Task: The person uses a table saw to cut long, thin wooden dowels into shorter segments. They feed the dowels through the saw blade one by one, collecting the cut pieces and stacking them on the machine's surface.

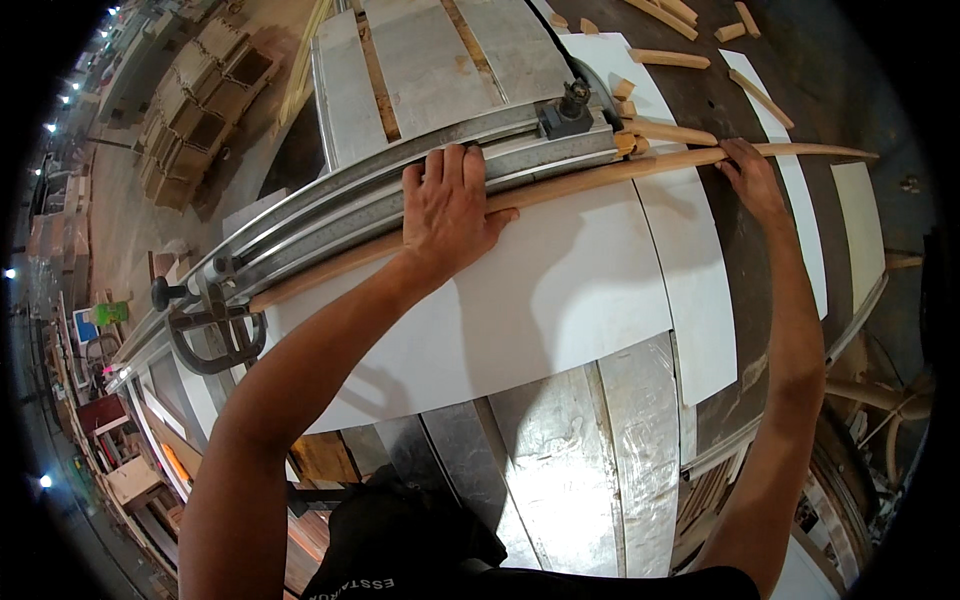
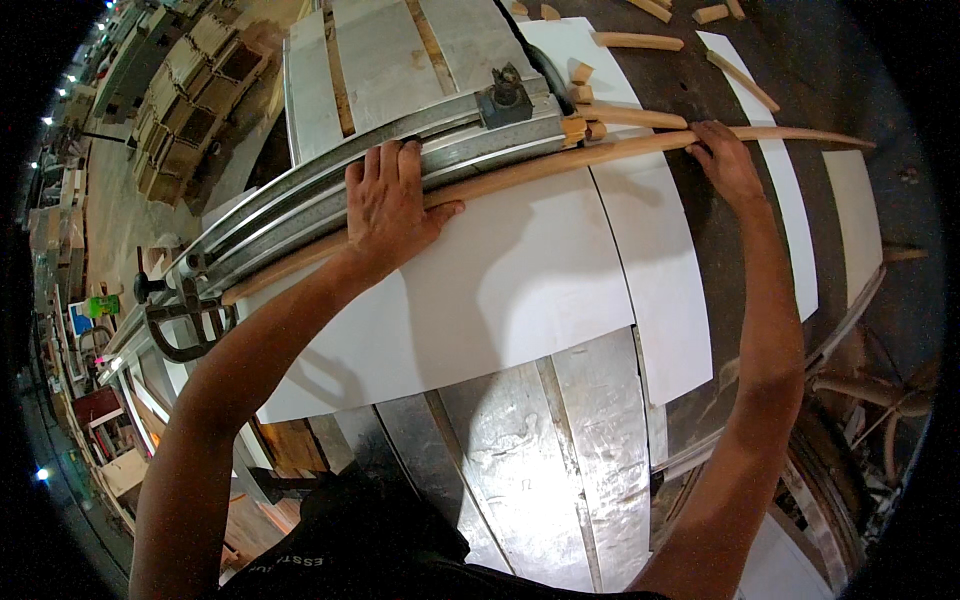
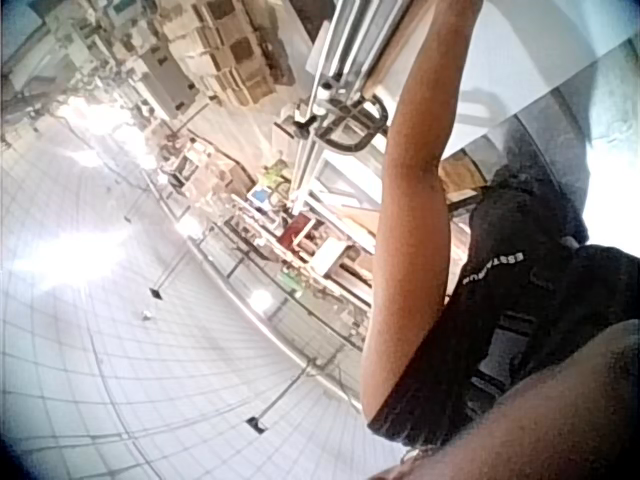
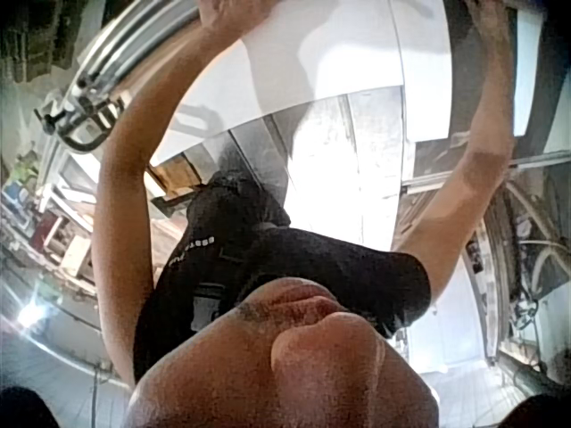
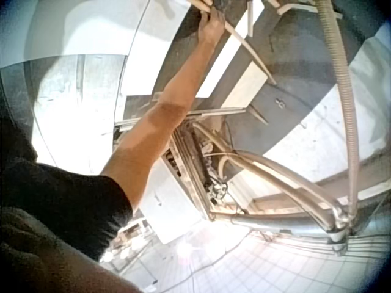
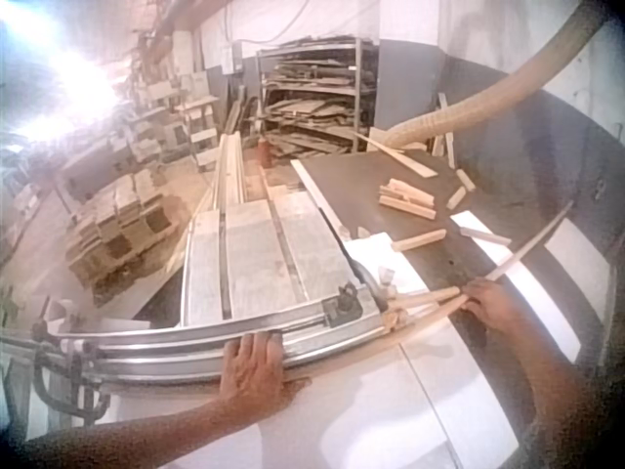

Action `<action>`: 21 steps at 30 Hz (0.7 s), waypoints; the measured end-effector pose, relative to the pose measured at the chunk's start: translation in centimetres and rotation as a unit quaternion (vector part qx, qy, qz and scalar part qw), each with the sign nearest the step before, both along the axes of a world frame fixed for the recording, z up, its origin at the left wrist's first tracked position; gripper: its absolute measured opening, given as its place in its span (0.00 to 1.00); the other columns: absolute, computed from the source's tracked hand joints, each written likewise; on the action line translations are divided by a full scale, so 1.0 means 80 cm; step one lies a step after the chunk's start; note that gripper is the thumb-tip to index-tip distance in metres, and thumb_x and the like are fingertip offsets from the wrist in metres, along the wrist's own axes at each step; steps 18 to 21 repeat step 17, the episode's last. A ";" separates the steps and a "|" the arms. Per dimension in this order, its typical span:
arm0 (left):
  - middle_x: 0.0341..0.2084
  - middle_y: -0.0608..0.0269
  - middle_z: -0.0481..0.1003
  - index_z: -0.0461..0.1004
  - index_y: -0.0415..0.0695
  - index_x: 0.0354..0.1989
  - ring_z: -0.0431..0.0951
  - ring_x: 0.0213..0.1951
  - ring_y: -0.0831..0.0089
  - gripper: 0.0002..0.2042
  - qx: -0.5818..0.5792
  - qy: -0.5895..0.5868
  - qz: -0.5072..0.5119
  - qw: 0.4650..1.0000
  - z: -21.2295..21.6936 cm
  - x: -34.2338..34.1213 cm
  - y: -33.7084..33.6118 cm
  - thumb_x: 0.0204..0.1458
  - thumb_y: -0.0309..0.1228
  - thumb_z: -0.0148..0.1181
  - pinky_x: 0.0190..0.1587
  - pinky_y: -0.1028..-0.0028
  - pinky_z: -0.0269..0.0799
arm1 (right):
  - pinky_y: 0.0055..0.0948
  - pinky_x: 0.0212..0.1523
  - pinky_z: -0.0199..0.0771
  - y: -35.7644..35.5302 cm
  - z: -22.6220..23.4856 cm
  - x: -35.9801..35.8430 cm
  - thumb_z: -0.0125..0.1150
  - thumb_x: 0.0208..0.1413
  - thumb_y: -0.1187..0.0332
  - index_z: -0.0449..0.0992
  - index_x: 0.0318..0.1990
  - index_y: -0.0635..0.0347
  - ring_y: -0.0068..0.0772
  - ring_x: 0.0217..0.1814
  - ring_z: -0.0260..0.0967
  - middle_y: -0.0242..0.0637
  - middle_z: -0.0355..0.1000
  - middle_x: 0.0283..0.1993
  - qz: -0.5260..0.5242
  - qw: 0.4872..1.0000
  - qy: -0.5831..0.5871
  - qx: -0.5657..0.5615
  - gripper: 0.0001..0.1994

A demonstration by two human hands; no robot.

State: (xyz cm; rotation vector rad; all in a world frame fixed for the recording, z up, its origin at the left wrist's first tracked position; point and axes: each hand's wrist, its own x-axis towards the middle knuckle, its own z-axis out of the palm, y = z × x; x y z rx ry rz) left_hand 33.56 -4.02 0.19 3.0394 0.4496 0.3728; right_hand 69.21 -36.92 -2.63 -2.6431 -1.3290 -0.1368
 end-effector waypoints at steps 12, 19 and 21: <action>0.45 0.56 0.66 0.65 0.36 0.56 0.67 0.48 0.60 0.42 -0.002 -0.003 -0.008 1.000 -0.001 0.001 0.001 0.40 0.56 0.73 0.49 0.59 0.60 | 0.40 0.61 0.74 -0.004 -0.002 0.004 0.66 0.56 0.72 0.75 0.57 0.66 0.47 0.60 0.71 0.50 0.72 0.59 0.010 1.000 0.009 -0.001 0.20; 0.45 0.57 0.66 0.64 0.37 0.56 0.66 0.48 0.59 0.42 0.001 -0.004 -0.004 1.000 -0.001 0.001 0.002 0.41 0.56 0.73 0.50 0.59 0.60 | 0.39 0.63 0.73 0.002 0.005 0.002 0.65 0.57 0.72 0.75 0.57 0.64 0.47 0.61 0.71 0.50 0.72 0.59 0.015 1.000 0.023 -0.011 0.20; 0.45 0.57 0.66 0.64 0.37 0.56 0.66 0.48 0.59 0.42 0.001 -0.004 -0.004 1.000 -0.001 0.001 0.002 0.41 0.56 0.73 0.50 0.59 0.60 | 0.39 0.63 0.73 0.002 0.005 0.002 0.65 0.57 0.72 0.75 0.57 0.64 0.47 0.61 0.71 0.50 0.72 0.59 0.015 1.000 0.023 -0.011 0.20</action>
